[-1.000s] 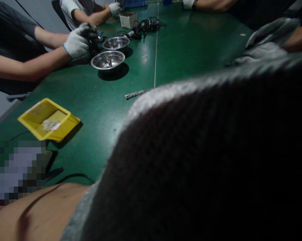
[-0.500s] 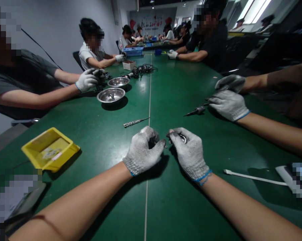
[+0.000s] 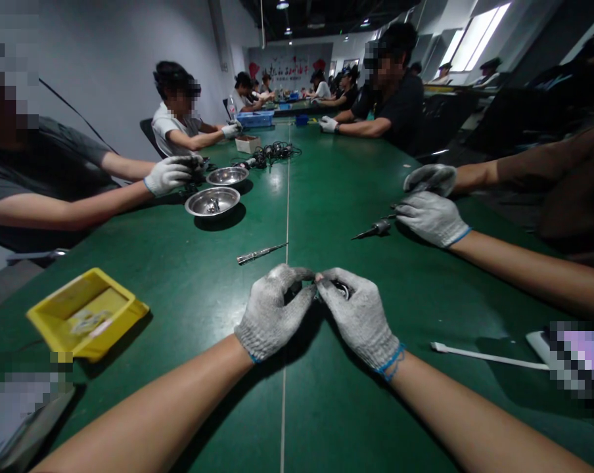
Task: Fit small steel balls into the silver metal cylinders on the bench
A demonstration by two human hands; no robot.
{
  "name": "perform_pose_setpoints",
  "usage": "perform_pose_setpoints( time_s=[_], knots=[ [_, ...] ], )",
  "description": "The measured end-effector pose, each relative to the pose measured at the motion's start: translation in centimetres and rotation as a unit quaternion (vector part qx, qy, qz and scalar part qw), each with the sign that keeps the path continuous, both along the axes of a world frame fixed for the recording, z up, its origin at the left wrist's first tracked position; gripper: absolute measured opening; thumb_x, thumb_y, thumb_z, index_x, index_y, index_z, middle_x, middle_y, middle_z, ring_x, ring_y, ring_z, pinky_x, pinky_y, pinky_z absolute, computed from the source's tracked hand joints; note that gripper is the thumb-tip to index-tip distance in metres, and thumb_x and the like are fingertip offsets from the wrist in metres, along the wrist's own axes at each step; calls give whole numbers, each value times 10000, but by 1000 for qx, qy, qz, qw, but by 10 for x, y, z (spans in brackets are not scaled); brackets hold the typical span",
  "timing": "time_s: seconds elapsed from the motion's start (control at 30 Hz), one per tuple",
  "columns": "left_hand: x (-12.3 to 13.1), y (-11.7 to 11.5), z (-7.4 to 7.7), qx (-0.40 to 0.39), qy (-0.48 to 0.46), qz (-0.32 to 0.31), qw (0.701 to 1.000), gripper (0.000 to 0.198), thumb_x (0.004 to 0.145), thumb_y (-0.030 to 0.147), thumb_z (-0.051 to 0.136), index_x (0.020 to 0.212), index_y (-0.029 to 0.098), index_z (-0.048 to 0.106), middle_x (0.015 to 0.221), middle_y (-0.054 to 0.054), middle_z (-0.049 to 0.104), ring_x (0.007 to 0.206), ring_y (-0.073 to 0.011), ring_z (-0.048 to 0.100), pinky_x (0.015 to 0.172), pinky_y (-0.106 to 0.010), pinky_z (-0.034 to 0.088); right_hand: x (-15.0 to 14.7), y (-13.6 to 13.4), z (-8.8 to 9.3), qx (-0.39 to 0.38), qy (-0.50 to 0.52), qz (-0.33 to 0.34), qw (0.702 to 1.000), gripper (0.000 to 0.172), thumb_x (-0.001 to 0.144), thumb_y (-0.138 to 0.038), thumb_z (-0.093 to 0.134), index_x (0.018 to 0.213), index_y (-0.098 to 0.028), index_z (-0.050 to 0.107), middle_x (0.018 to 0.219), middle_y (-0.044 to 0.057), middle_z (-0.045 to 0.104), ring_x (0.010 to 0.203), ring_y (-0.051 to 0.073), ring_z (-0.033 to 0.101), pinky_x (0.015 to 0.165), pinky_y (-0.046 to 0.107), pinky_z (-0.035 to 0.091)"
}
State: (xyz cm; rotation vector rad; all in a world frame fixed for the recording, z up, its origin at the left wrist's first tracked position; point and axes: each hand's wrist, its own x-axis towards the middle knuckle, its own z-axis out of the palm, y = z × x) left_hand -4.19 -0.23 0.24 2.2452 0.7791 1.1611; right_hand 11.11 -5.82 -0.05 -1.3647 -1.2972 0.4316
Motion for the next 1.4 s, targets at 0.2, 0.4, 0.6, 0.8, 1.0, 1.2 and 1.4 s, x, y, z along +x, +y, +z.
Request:
perform_pose_setpoints(
  time_s=[0.2, 0.4, 0.6, 0.8, 1.0, 1.2, 1.4],
  knots=[
    [-1, -1, 0, 18, -24, 6, 1000, 110, 925, 178, 661, 979, 165, 756, 862, -62, 760, 792, -169, 727, 775, -276, 595, -1, 0, 1, -2, -14, -1, 1000, 242, 910, -347, 616, 752, -197, 722, 693, 38, 740, 630, 197, 684, 609, 284, 555],
    [0, -2, -1, 18, -32, 17, 999, 91, 929, 178, 671, 967, 170, 754, 861, -58, 757, 786, -163, 725, 770, -269, 596, -1, 0, 1, -3, -8, 3, 1000, 261, 915, -353, 612, 728, -197, 706, 676, 38, 725, 618, 199, 681, 593, 282, 544],
    [-1, -1, -4, 33, -32, 13, 999, 91, 936, 166, 661, 947, 176, 751, 854, -52, 762, 782, -166, 727, 773, -286, 605, 0, 1, -1, -5, -12, -1, 1000, 256, 910, -356, 608, 738, -194, 705, 678, 36, 726, 621, 189, 680, 591, 264, 529],
    [-2, 1, -3, 42, -26, 13, 999, 86, 937, 157, 666, 940, 167, 751, 851, -52, 760, 782, -164, 730, 777, -276, 603, 0, 1, -2, -5, -13, -8, 1000, 271, 912, -367, 591, 739, -193, 705, 675, 34, 724, 618, 181, 676, 589, 255, 518],
    [-2, 1, -3, 45, -28, 8, 999, 87, 942, 168, 681, 970, 162, 763, 864, -53, 765, 779, -159, 731, 775, -267, 602, 0, 1, -1, -1, -16, -6, 1000, 260, 909, -349, 587, 740, -194, 710, 682, 35, 729, 618, 180, 672, 589, 254, 517],
    [-3, 1, -4, 41, -23, 6, 999, 77, 936, 164, 692, 950, 168, 768, 848, -43, 762, 768, -153, 728, 766, -260, 599, 0, 1, -1, -6, -17, -5, 1000, 261, 908, -350, 595, 740, -188, 712, 665, 30, 708, 602, 173, 649, 578, 250, 504],
    [-3, 1, -2, 52, -22, 10, 998, 78, 943, 172, 684, 948, 157, 760, 848, -48, 759, 763, -150, 726, 749, -250, 595, -1, 2, -1, -3, -21, -4, 1000, 270, 921, -357, 591, 739, -192, 703, 651, 20, 691, 588, 165, 630, 573, 249, 496]
  ],
)
